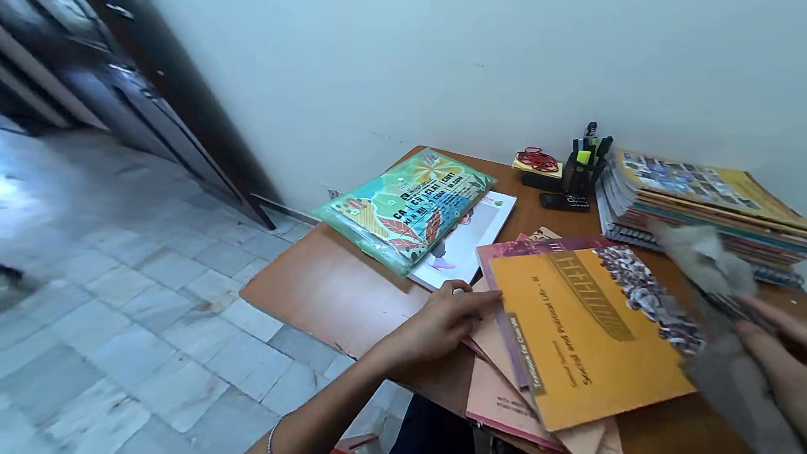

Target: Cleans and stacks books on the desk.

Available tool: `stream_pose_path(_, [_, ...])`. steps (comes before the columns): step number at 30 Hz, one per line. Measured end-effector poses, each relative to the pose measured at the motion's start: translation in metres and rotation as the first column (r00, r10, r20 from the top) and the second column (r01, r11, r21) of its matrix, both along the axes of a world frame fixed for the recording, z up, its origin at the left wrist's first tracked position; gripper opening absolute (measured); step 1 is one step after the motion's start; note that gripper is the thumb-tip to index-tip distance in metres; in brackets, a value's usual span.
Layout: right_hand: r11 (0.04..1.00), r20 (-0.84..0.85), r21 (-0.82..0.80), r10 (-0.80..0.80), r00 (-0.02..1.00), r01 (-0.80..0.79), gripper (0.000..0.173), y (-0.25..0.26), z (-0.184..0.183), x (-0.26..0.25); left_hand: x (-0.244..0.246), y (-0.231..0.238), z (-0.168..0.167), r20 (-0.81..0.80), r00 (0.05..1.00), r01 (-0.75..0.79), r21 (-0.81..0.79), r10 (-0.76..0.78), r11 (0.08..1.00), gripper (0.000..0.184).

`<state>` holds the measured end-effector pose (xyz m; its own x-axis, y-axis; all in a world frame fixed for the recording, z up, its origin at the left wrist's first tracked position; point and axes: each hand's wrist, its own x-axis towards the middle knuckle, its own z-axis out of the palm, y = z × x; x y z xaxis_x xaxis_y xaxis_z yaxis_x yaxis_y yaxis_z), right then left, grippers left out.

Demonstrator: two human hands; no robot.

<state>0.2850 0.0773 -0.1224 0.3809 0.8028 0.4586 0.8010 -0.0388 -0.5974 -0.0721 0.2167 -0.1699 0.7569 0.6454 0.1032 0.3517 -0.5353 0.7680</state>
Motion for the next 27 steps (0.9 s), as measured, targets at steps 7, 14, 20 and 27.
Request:
stream_pose_path(7, [0.972,0.111,-0.232,-0.013,0.994,0.039,0.028,0.091,-0.028,-0.035,-0.043,0.031,-0.024,0.138,0.940,-0.337,0.499,0.311,0.798,0.042])
stream_pose_path(14, [0.951,0.176,-0.180,0.284,0.943,-0.253,0.028,0.081,-0.041,-0.107,-0.050,0.050,-0.022,-0.050,0.964,-0.171,0.639,0.262,0.750,0.030])
stream_pose_path(20, [0.874,0.204,-0.062,0.483,0.851,-0.481,0.030,0.072,-0.048,-0.115,-0.055,0.086,-0.010,-0.130,0.990,0.026,0.518,0.048,0.855,0.033])
stream_pose_path(27, [0.965,0.147,-0.237,0.148,0.978,-0.111,0.032,0.085,-0.040,-0.015,-0.058,0.090,-0.010,0.007,0.980,-0.162,0.606,0.197,0.779,0.016])
